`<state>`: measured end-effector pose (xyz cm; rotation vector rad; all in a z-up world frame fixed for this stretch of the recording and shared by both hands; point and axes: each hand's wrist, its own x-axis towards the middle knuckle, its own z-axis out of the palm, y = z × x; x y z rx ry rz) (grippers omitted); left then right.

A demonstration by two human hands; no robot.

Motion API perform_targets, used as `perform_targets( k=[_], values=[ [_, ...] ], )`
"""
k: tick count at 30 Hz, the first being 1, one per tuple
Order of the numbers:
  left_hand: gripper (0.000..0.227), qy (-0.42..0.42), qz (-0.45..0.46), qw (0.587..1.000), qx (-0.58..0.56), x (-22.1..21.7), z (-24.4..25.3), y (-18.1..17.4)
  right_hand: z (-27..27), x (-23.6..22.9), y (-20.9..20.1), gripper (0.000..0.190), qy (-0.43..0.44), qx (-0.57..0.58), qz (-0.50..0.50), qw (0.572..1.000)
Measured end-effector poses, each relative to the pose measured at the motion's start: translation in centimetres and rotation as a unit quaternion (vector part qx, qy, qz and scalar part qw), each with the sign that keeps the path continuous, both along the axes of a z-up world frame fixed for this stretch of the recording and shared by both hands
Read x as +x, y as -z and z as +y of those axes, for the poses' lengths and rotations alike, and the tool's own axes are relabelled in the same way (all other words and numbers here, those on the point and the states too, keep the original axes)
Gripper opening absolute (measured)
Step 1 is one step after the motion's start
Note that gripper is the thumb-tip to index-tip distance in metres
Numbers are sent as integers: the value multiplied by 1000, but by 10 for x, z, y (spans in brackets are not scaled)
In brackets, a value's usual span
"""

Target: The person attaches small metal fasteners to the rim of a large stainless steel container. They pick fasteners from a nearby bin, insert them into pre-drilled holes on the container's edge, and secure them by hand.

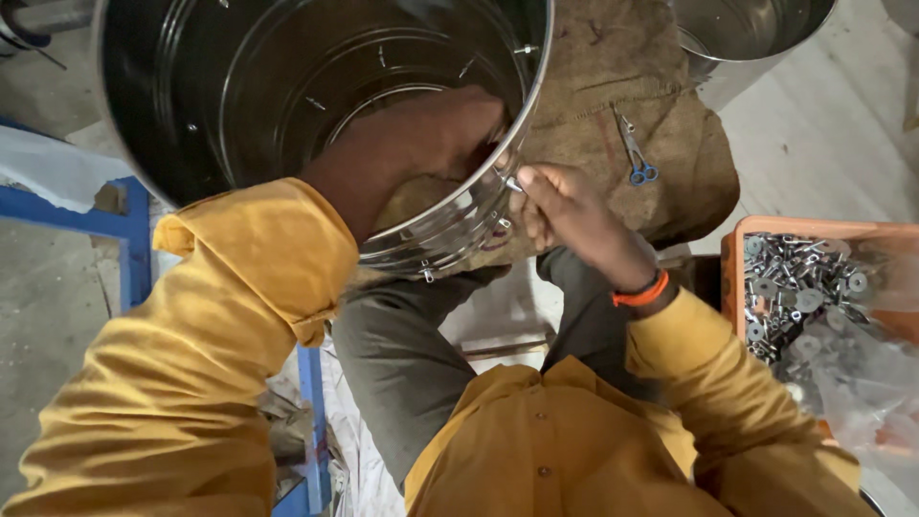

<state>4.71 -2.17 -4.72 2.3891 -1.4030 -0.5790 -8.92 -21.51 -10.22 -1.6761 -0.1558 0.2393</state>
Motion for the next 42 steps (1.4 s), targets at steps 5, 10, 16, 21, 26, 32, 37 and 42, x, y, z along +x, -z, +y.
perform_targets(
  k=[5,10,16,21,26,32,37,42],
  values=[
    [37,-21,7,999,29,-3,1,-4,-5,-25,-11,29,70,-382,-392,834],
    [41,-17,5,1000,-1,-3,-1,-9,4,-2,-1,31,5,-132,-18,991],
    [39,-10,1,1000,29,-5,-2,-10,-4,-11,-2,32,38,-230,-205,951],
    [43,-23,4,999,25,-8,-3,-12,-7,-26,-14,24,60,-430,-434,790],
    [35,-27,28,998,59,-6,-3,-13,4,-10,-5,30,35,-409,-199,890],
    [44,33,-39,996,-78,1,1,2,4,-6,-14,33,-27,26,93,995],
    [43,14,30,997,-69,3,11,14,4,-27,-28,29,45,-465,-388,794],
    [34,23,17,999,22,3,2,7,1,-13,-23,18,25,-483,-441,756]
  ],
)
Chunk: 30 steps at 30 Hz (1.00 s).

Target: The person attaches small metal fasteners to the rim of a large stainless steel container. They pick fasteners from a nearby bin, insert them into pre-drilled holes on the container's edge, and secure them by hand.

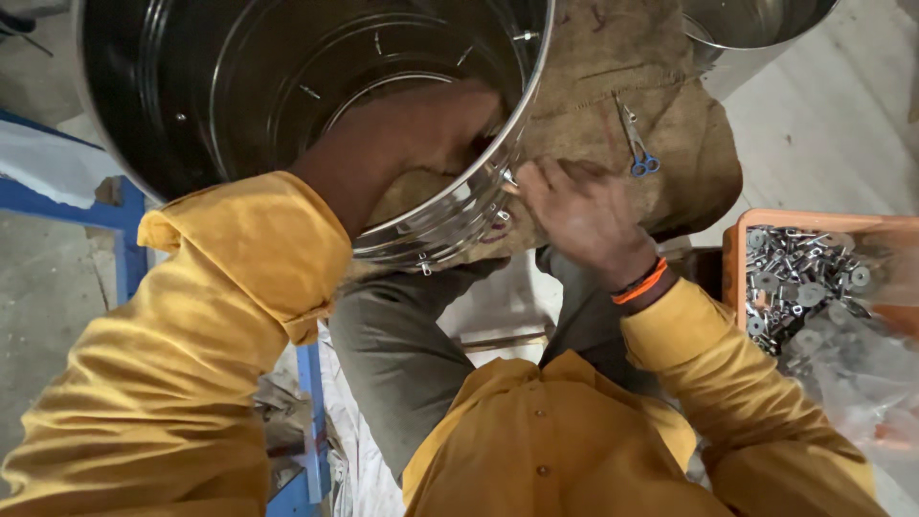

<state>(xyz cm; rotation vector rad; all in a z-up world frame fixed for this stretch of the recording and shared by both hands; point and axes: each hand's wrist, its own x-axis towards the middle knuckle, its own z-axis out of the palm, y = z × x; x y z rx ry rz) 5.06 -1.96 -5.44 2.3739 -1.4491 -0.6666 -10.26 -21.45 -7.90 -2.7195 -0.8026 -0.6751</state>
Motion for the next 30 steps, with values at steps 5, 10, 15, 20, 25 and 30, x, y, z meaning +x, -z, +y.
perform_targets(
  k=[5,10,15,20,25,30],
  values=[
    [38,-6,-23,999,-27,-1,0,-2,-2,9,20,20,-4,-9,10,1000],
    [40,-11,-26,998,-54,3,0,7,1,16,43,40,-11,580,551,600],
    [38,20,-20,991,-132,-6,11,7,-2,11,36,41,-13,532,537,655],
    [29,-21,63,984,-164,-12,17,1,5,-8,1,30,30,197,58,978],
    [34,10,28,993,-110,2,4,9,7,-7,-1,25,46,60,46,996],
    [40,38,40,970,-236,-6,17,3,4,6,5,14,21,-31,-5,999]
  ],
)
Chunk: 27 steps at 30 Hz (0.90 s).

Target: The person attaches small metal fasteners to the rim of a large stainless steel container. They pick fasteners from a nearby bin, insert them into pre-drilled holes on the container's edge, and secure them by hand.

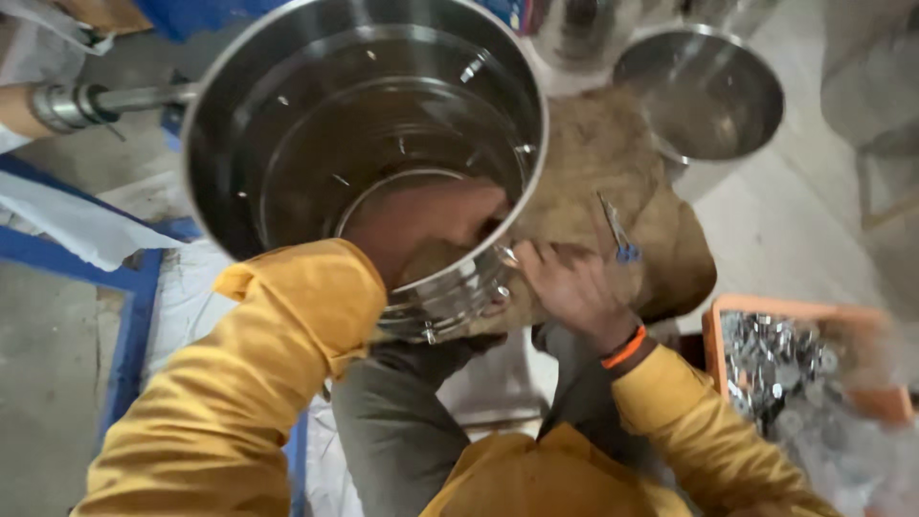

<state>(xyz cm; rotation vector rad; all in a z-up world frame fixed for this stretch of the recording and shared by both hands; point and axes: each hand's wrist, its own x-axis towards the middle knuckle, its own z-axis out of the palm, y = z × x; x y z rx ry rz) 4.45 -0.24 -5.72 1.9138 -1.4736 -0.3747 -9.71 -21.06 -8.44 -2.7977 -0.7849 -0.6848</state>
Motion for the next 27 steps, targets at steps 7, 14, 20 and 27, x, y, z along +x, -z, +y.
perform_targets(
  k=[7,14,20,27],
  values=[
    [34,-20,-30,990,137,17,-34,22,-7,9,2,22,-35,-60,-59,996],
    [36,-57,-39,981,183,17,-52,21,-22,23,17,9,-60,-50,4,997],
    [33,-79,-23,977,197,15,-55,20,-20,26,26,16,-58,7,5,998],
    [36,-106,-67,974,190,12,-63,19,-16,8,33,27,25,294,294,909]
  ],
)
